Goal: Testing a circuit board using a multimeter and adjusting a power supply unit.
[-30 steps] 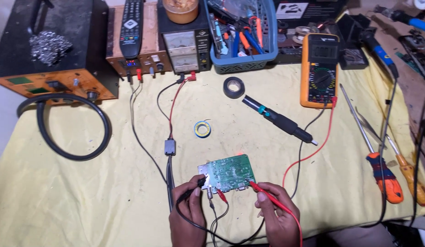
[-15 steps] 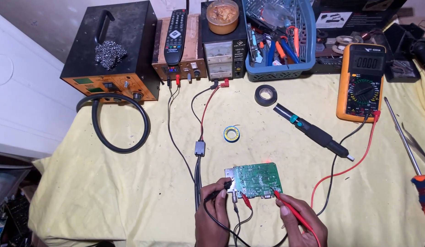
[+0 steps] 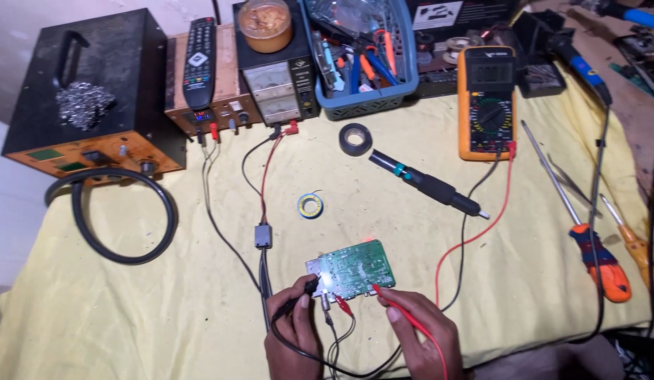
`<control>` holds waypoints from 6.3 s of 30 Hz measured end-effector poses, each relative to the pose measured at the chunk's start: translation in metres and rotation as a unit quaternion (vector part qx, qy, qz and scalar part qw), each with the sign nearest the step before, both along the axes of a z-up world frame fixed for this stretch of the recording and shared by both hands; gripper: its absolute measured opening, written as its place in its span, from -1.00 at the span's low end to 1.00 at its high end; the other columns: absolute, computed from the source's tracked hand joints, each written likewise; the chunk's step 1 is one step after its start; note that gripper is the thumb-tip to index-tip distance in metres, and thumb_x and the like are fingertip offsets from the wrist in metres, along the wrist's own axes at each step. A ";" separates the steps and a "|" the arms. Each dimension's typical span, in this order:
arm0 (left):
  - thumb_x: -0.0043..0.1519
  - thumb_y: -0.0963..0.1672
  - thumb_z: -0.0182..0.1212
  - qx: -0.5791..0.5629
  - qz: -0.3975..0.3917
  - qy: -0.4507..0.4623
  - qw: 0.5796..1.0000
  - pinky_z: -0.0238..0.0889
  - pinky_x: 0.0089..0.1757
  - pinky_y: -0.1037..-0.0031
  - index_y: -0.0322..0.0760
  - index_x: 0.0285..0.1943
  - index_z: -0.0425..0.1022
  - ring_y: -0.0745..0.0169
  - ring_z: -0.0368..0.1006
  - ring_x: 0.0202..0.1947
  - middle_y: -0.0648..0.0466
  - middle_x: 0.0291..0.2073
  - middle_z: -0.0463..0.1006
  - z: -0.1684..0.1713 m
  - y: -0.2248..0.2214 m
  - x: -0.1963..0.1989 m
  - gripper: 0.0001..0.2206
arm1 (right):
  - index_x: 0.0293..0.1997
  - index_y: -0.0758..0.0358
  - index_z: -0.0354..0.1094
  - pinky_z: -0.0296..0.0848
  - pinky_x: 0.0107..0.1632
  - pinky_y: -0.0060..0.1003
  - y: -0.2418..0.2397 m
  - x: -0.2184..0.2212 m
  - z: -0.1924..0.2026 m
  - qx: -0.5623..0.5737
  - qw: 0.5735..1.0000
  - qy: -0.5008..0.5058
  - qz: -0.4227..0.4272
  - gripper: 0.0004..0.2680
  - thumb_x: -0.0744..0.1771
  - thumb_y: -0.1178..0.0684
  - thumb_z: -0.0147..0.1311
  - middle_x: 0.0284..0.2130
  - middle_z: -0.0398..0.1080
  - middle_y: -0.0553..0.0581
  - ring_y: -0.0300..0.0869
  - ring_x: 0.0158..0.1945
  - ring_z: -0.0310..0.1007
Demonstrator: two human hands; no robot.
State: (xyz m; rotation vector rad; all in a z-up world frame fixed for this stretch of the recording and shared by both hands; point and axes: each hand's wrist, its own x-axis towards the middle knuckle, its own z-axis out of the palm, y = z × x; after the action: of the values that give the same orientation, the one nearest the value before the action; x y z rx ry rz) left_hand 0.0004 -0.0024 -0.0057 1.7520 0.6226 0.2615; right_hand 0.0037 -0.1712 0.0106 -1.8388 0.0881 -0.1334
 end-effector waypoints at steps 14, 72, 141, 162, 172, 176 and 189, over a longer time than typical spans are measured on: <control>0.32 -0.10 0.01 0.000 0.020 -0.030 0.999 0.44 0.00 0.51 -0.20 -0.07 0.37 0.28 0.69 0.02 0.12 -0.06 0.78 -0.012 -0.002 0.000 -0.88 | -0.04 0.21 0.61 0.65 -0.16 -0.43 0.011 0.005 -0.006 -0.051 0.994 -0.070 0.062 -0.81 0.34 0.09 0.06 -0.22 0.65 0.11 -0.22 -0.16 0.70; 0.31 -0.09 0.02 0.026 0.017 -0.011 0.999 0.45 -0.04 0.53 -0.17 -0.06 0.40 0.34 0.71 -0.07 0.21 -0.05 0.79 -0.008 -0.002 0.000 -0.87 | 0.01 0.22 0.58 0.59 -0.08 -0.40 0.013 0.006 -0.004 -0.050 0.993 -0.062 0.088 -0.80 0.35 0.13 0.04 -0.18 0.62 0.10 -0.21 -0.09 0.66; 0.35 -0.04 -0.09 0.007 -0.062 0.005 0.998 0.45 0.06 0.46 -0.11 0.05 0.47 0.26 0.67 0.10 0.21 0.06 0.73 0.013 0.010 -0.001 -0.75 | -0.20 -0.14 0.33 -0.19 0.36 0.00 0.010 0.021 -0.021 -0.371 0.911 -0.146 0.107 -0.87 0.43 -0.01 -0.19 0.18 0.48 -0.26 -0.11 0.46 0.19; 0.36 -0.06 -0.11 -0.006 -0.064 -0.015 0.998 0.48 0.06 0.46 -0.18 0.00 0.38 0.24 0.68 0.11 0.14 0.07 0.73 0.009 0.009 -0.001 -0.80 | -0.18 -0.14 0.34 -0.19 0.35 0.01 0.009 0.021 -0.020 -0.366 0.912 -0.152 0.106 -0.89 0.42 0.01 -0.15 0.18 0.48 -0.25 -0.09 0.46 0.18; 0.37 -0.07 -0.11 0.006 -0.065 -0.021 0.998 0.48 0.05 0.46 -0.18 0.00 0.39 0.24 0.67 0.11 0.15 0.07 0.72 0.007 0.008 -0.001 -0.80 | -0.18 -0.13 0.34 -0.18 0.35 0.02 0.009 0.020 -0.021 -0.370 0.911 -0.149 0.106 -0.90 0.41 0.02 -0.14 0.19 0.47 -0.25 -0.07 0.46 0.18; 0.37 -0.06 -0.11 0.014 -0.068 -0.022 0.997 0.49 0.05 0.45 -0.19 0.01 0.39 0.20 0.66 0.12 0.11 0.07 0.72 0.007 0.009 -0.001 -0.78 | -0.18 -0.12 0.33 -0.19 0.34 -0.01 0.010 0.020 -0.017 -0.364 0.912 -0.150 0.110 -0.89 0.41 0.03 -0.15 0.20 0.47 -0.24 -0.06 0.46 0.19; 0.35 -0.04 -0.10 -0.001 -0.058 -0.011 0.998 0.48 0.06 0.47 -0.20 0.03 0.42 0.24 0.66 0.13 0.13 0.08 0.72 0.007 0.009 -0.001 -0.75 | -0.17 -0.14 0.36 -0.15 0.32 -0.02 0.011 0.019 -0.021 -0.379 0.905 -0.160 0.103 -0.90 0.40 0.02 -0.11 0.21 0.46 -0.25 -0.10 0.44 0.21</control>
State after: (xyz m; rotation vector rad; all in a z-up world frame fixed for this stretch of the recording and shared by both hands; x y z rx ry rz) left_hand -0.0005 0.0067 0.0011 1.7739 0.5017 0.1995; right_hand 0.0229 -0.1606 -0.0107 -2.5577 -0.4498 -0.3581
